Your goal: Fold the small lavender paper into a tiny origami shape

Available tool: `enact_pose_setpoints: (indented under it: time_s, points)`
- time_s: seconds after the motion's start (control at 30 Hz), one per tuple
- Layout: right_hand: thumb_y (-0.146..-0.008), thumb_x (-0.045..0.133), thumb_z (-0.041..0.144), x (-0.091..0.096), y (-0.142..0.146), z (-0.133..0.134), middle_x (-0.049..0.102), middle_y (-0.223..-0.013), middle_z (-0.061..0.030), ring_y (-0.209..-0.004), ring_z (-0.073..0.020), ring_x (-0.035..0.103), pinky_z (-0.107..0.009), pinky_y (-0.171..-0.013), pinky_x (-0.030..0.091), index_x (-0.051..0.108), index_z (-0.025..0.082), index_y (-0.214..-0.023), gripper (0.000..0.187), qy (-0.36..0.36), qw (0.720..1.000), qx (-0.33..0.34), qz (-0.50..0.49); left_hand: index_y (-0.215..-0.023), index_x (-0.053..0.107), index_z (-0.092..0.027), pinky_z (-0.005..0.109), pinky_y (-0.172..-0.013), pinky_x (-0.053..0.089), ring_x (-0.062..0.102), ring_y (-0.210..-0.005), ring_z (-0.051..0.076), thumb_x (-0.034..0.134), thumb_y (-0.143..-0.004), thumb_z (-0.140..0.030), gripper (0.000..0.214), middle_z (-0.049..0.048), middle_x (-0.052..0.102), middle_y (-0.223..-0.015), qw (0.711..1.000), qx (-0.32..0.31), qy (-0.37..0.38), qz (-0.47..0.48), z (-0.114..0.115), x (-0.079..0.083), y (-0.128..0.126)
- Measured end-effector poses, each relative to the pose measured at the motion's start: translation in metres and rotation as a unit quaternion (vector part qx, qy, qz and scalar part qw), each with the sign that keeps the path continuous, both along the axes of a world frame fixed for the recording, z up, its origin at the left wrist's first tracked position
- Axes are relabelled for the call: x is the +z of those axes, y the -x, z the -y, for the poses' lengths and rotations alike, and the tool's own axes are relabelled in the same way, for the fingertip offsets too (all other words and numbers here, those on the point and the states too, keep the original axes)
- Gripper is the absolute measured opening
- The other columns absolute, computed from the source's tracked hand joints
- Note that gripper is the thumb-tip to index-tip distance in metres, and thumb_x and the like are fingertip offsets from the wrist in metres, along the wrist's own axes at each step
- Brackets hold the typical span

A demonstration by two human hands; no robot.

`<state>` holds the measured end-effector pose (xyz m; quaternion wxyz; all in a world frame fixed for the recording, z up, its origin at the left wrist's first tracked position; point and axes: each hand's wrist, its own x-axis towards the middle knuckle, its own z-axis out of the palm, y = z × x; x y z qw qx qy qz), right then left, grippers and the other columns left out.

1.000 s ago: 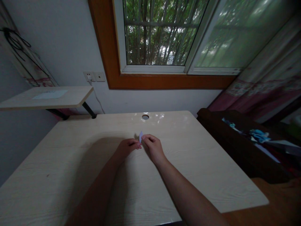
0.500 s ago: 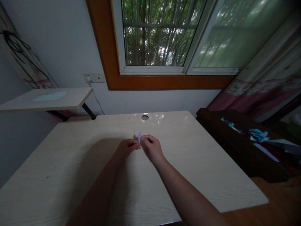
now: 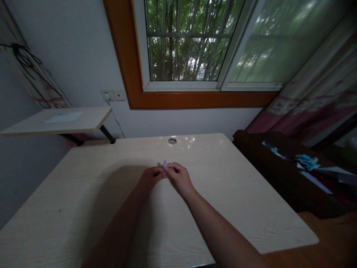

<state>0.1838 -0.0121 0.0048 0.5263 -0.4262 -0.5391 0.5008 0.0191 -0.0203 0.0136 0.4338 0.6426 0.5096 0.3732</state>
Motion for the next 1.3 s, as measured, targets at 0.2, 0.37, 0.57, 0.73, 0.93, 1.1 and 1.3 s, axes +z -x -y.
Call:
enact_pose_setpoints:
  time_s: [0.2,0.37,0.57,0.73,0.93,1.1,1.3]
  points:
    - [-0.076,0.075,0.041,-0.004,-0.001,-0.001,0.065,-0.071,-0.0011,-0.064,-0.0152,0.056,-0.027,-0.062,0.041,0.075,0.020,-0.077,0.021,-0.004,1.000,0.006,0.000,-0.079,0.074,-0.018,0.025,-0.072,0.046,0.066,-0.075,0.017,0.061,-0.084,-0.033,0.020,0.0011,0.074,-0.078,0.996,-0.009,-0.055,-0.067,0.001,-0.002,0.000]
    - [-0.075,0.074,0.039,-0.007,-0.004,-0.002,0.062,-0.071,0.0001,-0.064,-0.0145,0.053,-0.027,-0.063,0.040,0.075,0.020,-0.077,0.019,-0.015,1.000,-0.006,0.002,-0.084,0.074,-0.019,0.025,-0.072,0.046,0.065,-0.076,0.017,0.058,-0.088,-0.032,0.021,0.0024,0.073,-0.080,0.984,-0.007,-0.113,-0.137,0.004,-0.002,-0.002]
    - [-0.076,0.073,0.037,-0.004,-0.005,0.001,0.059,-0.069,0.0015,-0.064,-0.0138,0.050,-0.027,-0.064,0.039,0.074,0.020,-0.076,0.017,-0.012,0.999,-0.035,0.013,-0.082,0.071,-0.019,0.027,-0.078,0.045,0.064,-0.081,0.017,0.053,-0.092,-0.028,0.023,0.0045,0.071,-0.083,0.965,-0.025,-0.174,-0.194,0.008,-0.005,-0.005]
    - [-0.076,0.071,0.039,-0.002,-0.003,0.004,0.059,-0.069,0.0012,-0.064,-0.0139,0.050,-0.027,-0.063,0.040,0.073,0.019,-0.076,0.020,-0.023,0.998,-0.047,0.034,-0.081,0.070,-0.019,0.028,-0.079,0.044,0.063,-0.082,0.019,0.053,-0.092,-0.024,0.021,0.0054,0.071,-0.082,0.956,-0.032,-0.193,-0.220,0.009,-0.008,-0.007]
    - [-0.078,0.068,0.041,-0.003,-0.003,0.005,0.062,-0.072,-0.0002,-0.066,-0.0150,0.053,-0.027,-0.065,0.042,0.073,0.019,-0.078,0.023,-0.024,0.997,-0.046,0.063,-0.081,0.070,-0.019,0.029,-0.078,0.044,0.062,-0.081,0.019,0.053,-0.089,-0.023,0.019,0.0059,0.071,-0.081,0.957,-0.032,-0.187,-0.217,0.009,-0.008,-0.008]
    - [-0.076,0.068,0.039,-0.001,-0.002,0.005,0.062,-0.070,0.0001,-0.065,-0.0148,0.053,-0.027,-0.064,0.042,0.074,0.019,-0.077,0.021,-0.020,0.996,-0.055,0.066,-0.081,0.071,-0.019,0.029,-0.076,0.044,0.062,-0.079,0.019,0.054,-0.088,-0.023,0.019,0.0058,0.070,-0.081,0.958,-0.021,-0.189,-0.215,0.009,-0.010,-0.008]
    - [-0.077,0.067,0.038,0.004,-0.001,0.007,0.062,-0.069,0.0003,-0.065,-0.0149,0.053,-0.027,-0.064,0.042,0.075,0.019,-0.076,0.021,-0.030,0.993,-0.060,0.095,-0.078,0.071,-0.019,0.028,-0.077,0.044,0.062,-0.078,0.018,0.053,-0.088,-0.022,0.020,0.0052,0.070,-0.080,0.961,-0.018,-0.180,-0.209,0.009,-0.007,-0.008]
